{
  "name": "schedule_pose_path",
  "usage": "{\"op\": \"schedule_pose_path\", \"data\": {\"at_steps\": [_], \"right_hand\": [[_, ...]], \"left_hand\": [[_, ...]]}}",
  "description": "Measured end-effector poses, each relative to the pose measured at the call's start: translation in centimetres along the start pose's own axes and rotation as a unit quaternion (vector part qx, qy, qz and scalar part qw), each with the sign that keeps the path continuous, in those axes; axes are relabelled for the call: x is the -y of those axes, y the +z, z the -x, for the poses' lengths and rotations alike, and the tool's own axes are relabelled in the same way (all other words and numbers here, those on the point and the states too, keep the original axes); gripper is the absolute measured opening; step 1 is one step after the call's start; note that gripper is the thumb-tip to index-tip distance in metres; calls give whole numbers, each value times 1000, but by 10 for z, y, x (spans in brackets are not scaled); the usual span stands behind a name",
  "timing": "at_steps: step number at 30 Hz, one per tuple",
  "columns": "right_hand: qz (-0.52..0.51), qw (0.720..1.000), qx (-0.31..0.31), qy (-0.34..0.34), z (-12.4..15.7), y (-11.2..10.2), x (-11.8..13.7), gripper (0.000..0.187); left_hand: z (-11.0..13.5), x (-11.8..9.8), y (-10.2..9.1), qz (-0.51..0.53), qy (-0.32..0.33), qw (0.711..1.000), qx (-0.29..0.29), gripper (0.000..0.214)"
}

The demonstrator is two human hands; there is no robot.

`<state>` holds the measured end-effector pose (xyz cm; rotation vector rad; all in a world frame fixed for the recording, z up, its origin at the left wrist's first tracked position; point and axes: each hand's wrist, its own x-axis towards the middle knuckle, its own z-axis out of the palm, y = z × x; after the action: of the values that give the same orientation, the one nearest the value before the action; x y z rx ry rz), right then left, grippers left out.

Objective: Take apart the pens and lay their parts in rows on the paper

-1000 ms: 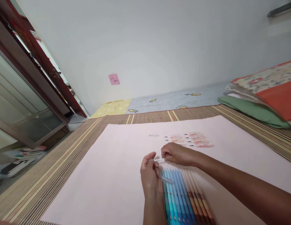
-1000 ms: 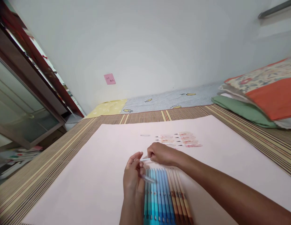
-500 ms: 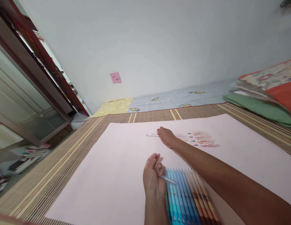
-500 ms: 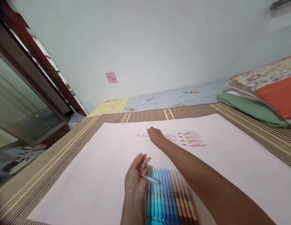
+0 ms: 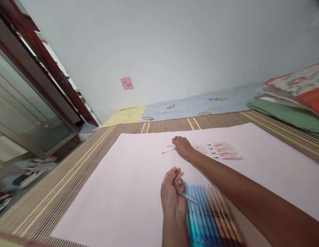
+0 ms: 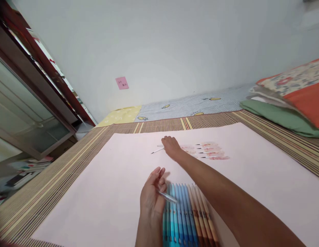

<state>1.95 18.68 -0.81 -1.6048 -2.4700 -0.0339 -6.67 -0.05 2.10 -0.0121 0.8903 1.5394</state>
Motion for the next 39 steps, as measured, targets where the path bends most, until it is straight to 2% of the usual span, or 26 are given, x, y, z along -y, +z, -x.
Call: {"op": "schedule_pose_path", "data": {"at_steps": [4,9,20,23,33,39], "right_hand": [[-10,999,-9,-37,-1,3,2,23],[-4,997,-18,-81,0,5,12,17],[-2,999,-37,-39,-4,10,13,14],[-9,999,-43,-21,-4,11,13,22],[-27,1000,-14,0,-14,18,14,16],[-73,997,-20,25,-13,8,3,24]], "left_hand": [[0,2,-1,-5,-4,1000,-1,14],[-1,3,-2,-5,-6,1000,5,14],[-1,3,0,1,-15,1000,7,15],[0,4,0,-1,-19,1000,5,15],[0,5,0,-2,-20,1000,12,13],[-1,4,-2,0,-19,1000,10,13]]}}
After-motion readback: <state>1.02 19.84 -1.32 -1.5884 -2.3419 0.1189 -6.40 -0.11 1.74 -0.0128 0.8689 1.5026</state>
